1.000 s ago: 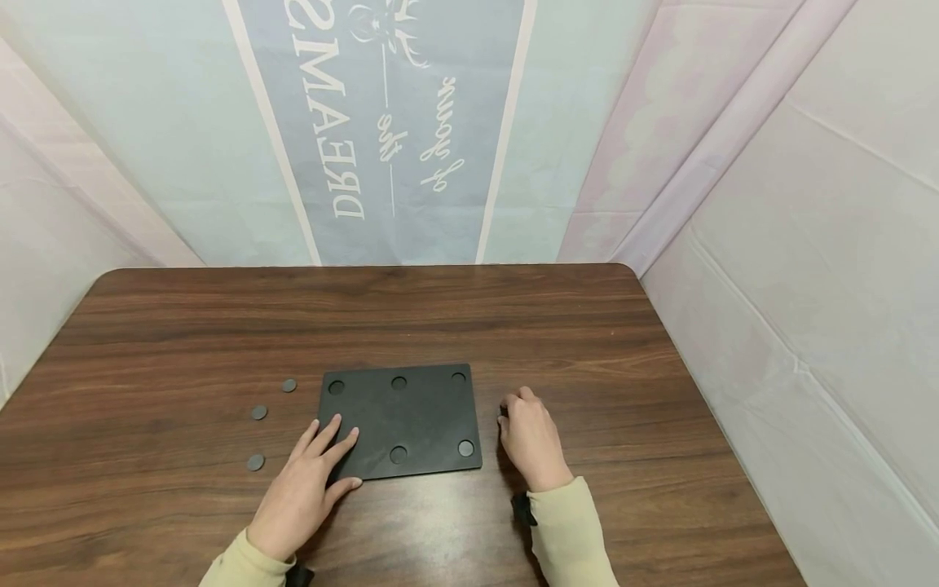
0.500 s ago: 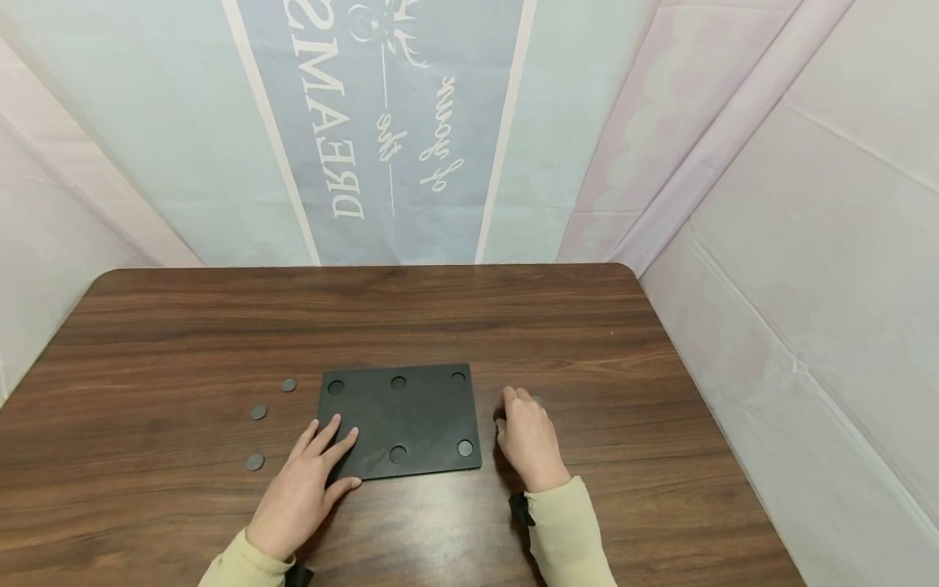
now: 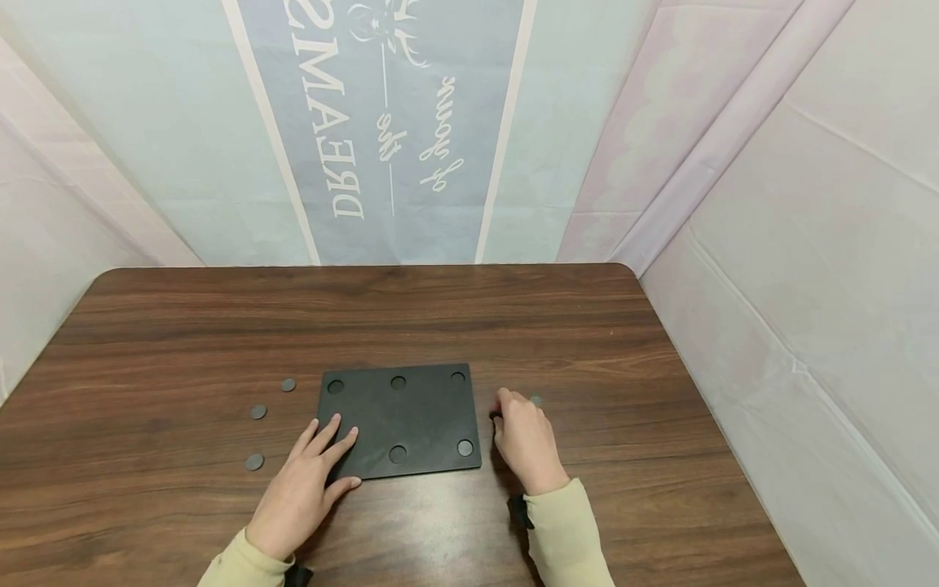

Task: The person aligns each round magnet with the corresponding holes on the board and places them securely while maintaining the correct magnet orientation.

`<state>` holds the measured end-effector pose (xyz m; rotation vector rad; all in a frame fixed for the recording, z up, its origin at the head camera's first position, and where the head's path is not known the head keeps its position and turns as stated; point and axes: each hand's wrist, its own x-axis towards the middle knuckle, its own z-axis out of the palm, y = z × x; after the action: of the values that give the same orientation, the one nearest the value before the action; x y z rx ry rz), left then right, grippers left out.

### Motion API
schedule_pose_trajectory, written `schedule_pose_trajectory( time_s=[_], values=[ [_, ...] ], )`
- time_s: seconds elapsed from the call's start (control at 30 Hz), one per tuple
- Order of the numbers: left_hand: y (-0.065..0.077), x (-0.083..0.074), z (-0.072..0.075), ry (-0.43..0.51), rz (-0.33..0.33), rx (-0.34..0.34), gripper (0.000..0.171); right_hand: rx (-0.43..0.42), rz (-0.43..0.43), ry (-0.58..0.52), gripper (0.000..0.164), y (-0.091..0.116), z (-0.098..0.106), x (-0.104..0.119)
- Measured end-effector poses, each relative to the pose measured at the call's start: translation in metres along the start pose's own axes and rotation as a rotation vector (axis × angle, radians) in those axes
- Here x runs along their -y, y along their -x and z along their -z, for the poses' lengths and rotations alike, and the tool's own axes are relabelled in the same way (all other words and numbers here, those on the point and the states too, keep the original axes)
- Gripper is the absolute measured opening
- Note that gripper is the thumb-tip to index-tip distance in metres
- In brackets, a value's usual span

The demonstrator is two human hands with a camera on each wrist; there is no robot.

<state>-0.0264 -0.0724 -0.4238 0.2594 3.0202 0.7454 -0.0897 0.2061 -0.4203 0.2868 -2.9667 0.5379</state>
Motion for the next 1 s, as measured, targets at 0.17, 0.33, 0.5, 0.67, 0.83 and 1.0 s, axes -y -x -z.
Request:
schedule_pose_trajectory(
  time_s=[0.17, 0.33, 0.5, 0.67, 0.83, 1.0],
  values=[
    [0.000, 0.000, 0.000, 0.001, 0.001, -0.001, 0.057, -0.013, 0.008, -0.008, 0.013, 0.001, 0.000, 0.005],
    [-0.001, -0.001, 0.001, 0.008, 0.008, 0.003, 0.057, -0.039, 0.048, -0.017, 0.014, 0.003, 0.000, 0.011],
    [-0.001, -0.001, 0.001, 0.013, 0.008, -0.003, 0.057, -0.022, 0.090, -0.051, 0.015, 0.004, -0.001, 0.021],
    [-0.001, -0.001, 0.002, 0.014, 0.006, -0.004, 0.057, 0.002, 0.115, -0.083, 0.013, 0.005, 0.000, 0.032],
    [-0.001, -0.001, 0.002, 0.016, 0.005, -0.010, 0.057, 0.009, 0.152, -0.095, 0.013, 0.005, -0.004, 0.041],
    [-0.001, 0.000, 0.002, 0.016, 0.006, -0.011, 0.057, 0.018, 0.207, -0.125, 0.013, 0.005, -0.009, 0.049]
  ],
)
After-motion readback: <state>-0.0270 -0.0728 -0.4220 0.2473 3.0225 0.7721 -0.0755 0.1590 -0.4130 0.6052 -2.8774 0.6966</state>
